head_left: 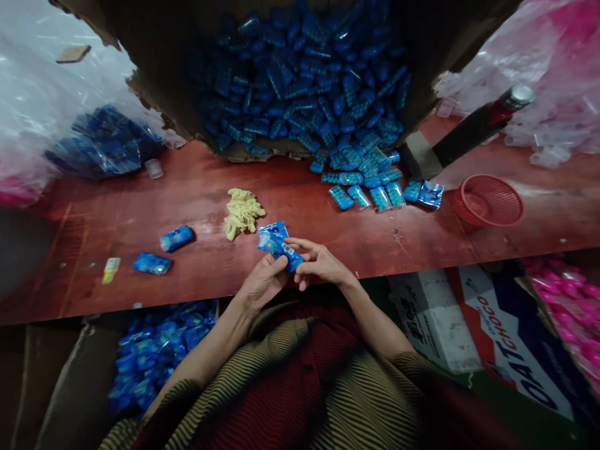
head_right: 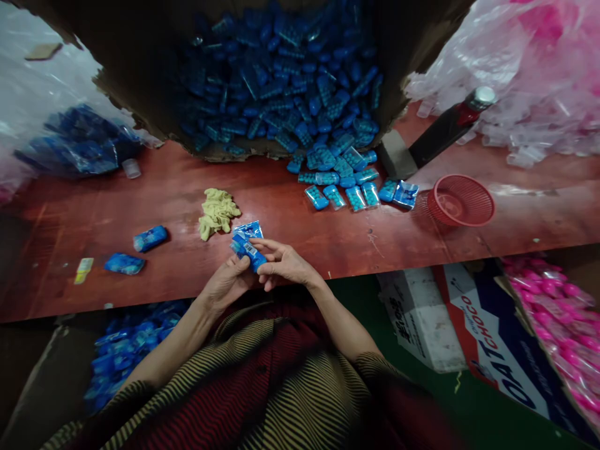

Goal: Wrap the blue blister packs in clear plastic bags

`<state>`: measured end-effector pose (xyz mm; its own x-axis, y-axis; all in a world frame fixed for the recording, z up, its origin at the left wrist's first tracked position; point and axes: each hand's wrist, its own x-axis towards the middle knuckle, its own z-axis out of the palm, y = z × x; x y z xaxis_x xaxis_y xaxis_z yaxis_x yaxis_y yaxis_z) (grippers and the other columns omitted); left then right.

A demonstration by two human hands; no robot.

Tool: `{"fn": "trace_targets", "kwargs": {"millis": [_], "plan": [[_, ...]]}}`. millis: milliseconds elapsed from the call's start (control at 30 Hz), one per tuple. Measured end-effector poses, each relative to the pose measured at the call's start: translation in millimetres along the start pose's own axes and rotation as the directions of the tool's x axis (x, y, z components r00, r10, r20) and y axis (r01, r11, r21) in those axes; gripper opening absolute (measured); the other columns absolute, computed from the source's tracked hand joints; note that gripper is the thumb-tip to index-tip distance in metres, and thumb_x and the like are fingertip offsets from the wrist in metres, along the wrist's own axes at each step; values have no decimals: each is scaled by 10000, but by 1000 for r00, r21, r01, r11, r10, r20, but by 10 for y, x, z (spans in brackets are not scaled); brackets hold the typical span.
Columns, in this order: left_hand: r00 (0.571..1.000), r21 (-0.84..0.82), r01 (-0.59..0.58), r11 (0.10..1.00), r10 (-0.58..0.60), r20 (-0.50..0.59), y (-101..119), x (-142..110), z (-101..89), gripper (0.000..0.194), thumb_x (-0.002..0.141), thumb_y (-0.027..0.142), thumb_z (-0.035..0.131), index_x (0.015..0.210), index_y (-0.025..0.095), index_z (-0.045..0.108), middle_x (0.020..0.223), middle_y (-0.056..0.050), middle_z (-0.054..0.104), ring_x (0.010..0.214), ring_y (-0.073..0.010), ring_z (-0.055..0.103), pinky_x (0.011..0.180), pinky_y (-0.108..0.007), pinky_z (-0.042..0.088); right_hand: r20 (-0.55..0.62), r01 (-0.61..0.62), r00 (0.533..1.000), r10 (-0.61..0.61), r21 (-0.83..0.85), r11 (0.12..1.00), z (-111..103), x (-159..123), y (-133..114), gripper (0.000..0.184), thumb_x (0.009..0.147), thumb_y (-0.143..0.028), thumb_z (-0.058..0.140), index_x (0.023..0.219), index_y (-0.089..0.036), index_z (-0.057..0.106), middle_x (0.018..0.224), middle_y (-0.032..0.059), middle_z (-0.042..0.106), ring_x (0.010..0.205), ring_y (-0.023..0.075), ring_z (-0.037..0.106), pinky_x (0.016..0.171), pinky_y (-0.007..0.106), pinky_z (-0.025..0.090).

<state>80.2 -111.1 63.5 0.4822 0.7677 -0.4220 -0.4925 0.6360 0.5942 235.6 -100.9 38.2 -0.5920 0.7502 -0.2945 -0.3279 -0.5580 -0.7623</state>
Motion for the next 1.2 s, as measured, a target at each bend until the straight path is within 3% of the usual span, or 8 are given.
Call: {"fn": "trace_targets", "kwargs": {"millis": [200,367,467,667,833,1067,1200], "plan": [[1000,64,-23,998,24,-12,-57,-6,-25,358,637,414,763,800,114,655,591,-31,620,519,-143,558,569,-292,493,32,-41,999,41,-19,999,-5,16,25,786,629,-134,696,1360,-208,417,619,-54,677,458,112,635,451,215,553],[993,54,-89,995,93,-67,-164,32,17,355,712,472,683,696,132,582,532,0,551,456,-113,502,477,-258,462,-50,-47,998,46,-18,999,31,32,83,788,631,-196,704,1360,-162,407,544,-51,667,399,117,612,408,193,514],[992,54,-99,994,103,-77,-140,40,45,348,721,466,677,714,131,583,548,0,559,447,-107,490,454,-253,452,-84,-20,996,21,17,1000,33,36,105,775,626,-220,715,1340,-146,424,537,-50,664,398,122,611,410,205,521],[999,20,-37,999,36,29,-34,12,4,336,673,346,749,904,127,641,683,-28,638,547,-139,560,521,-288,492,-17,9,1000,-8,77,997,-8,37,90,783,644,-194,705,1361,-187,392,564,-65,666,442,128,630,436,239,557],[999,39,-44,998,44,-1,-102,-16,0,329,675,409,737,789,118,636,599,-23,602,518,-131,546,517,-273,478,-1,-4,1000,4,83,997,3,52,107,767,635,-209,727,1339,-171,424,570,-57,665,436,119,619,428,225,547],[977,29,-122,992,125,-172,-210,37,78,359,669,454,729,749,122,618,582,11,538,488,-86,470,423,-208,411,-149,93,985,-87,36,995,55,80,212,690,638,-336,757,1257,-154,512,505,-63,636,384,111,590,397,209,518],[979,22,-103,994,105,-173,-164,51,54,345,707,452,698,799,129,616,588,11,546,493,-90,481,428,-204,403,-216,134,968,-129,11,991,45,111,251,703,657,-452,737,1259,-163,518,486,-71,618,374,107,586,389,195,502]]}}
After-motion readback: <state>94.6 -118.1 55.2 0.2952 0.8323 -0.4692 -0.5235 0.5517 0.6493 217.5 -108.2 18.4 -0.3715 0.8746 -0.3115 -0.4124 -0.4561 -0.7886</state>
